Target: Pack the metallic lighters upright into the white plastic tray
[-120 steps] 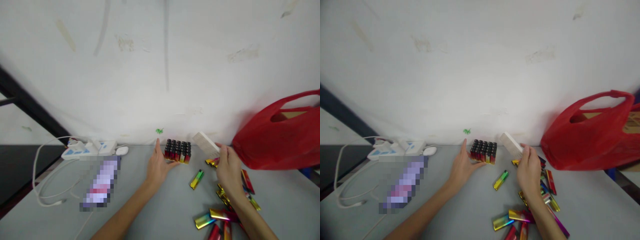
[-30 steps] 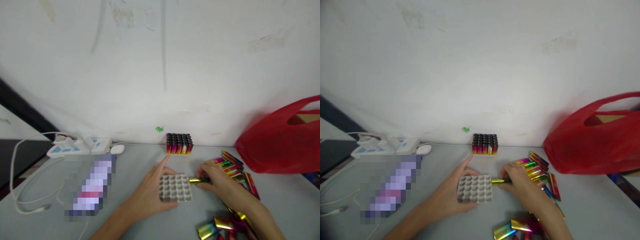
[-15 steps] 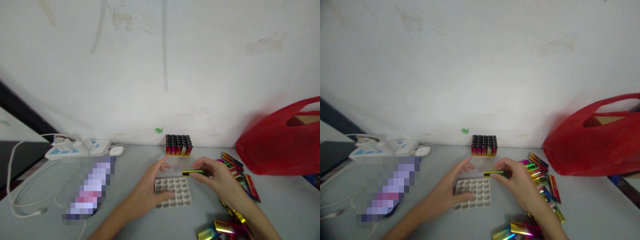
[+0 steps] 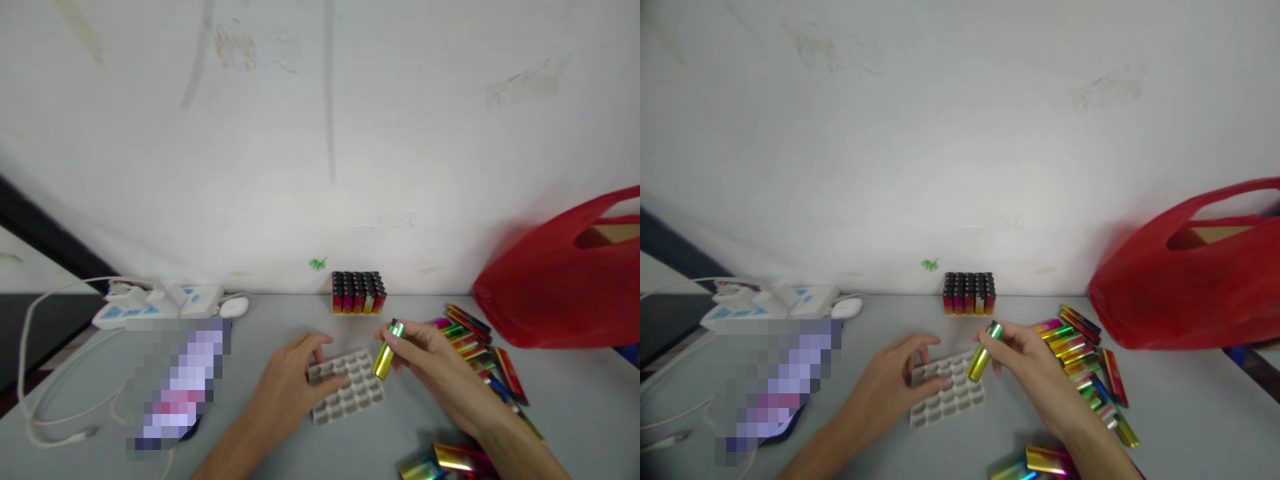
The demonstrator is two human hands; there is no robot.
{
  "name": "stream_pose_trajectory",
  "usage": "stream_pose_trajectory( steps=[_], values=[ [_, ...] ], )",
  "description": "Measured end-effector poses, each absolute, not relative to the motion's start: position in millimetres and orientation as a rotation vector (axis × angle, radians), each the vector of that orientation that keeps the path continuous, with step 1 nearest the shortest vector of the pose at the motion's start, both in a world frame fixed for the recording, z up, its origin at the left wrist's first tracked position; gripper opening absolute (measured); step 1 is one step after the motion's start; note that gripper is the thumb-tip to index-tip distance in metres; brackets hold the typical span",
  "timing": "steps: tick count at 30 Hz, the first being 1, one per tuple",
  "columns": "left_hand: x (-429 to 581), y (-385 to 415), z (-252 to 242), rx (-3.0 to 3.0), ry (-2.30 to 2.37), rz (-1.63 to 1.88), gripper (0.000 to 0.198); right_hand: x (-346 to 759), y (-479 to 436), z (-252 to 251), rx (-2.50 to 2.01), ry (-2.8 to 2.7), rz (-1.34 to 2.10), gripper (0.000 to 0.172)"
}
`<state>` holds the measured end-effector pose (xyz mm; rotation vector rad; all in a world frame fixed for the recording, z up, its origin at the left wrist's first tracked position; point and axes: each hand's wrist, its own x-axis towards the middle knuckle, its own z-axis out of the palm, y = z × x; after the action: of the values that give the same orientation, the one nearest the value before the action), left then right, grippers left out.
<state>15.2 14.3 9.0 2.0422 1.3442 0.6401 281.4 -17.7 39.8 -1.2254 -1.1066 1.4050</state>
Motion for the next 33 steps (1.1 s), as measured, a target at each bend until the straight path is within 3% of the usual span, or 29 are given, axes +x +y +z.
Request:
stream_pose_trajectory(
  steps=[6, 12, 22, 28, 33],
  values=[
    [17.4, 15.0, 14.4, 2.079, 1.205, 0.718, 0.023, 269.7, -17.7, 37.7, -1.147, -0.838, 1.487, 0.048],
    [20.8, 9.5, 11.3, 1.908, 1.12, 0.803, 0.049, 268.2, -16.9, 39.2, -1.093, -0.835, 1.489, 0.049],
    [22.3, 4.7, 15.8, 2.025, 1.267, 0.842, 0.075, 265.8, -14.8, 29.0, -1.163, -0.856, 1.475, 0.057],
    [24.1, 4.5, 22.2, 1.953, 1.331, 0.63, 0.076, 254.9, -22.1, 41.1, -1.154, -0.964, 1.549, 0.053],
    [31.0, -1.7, 18.7, 1.875, 1.274, 0.669, 0.079, 248.4, -23.5, 40.3, -1.13, -0.943, 1.576, 0.054]
  ],
)
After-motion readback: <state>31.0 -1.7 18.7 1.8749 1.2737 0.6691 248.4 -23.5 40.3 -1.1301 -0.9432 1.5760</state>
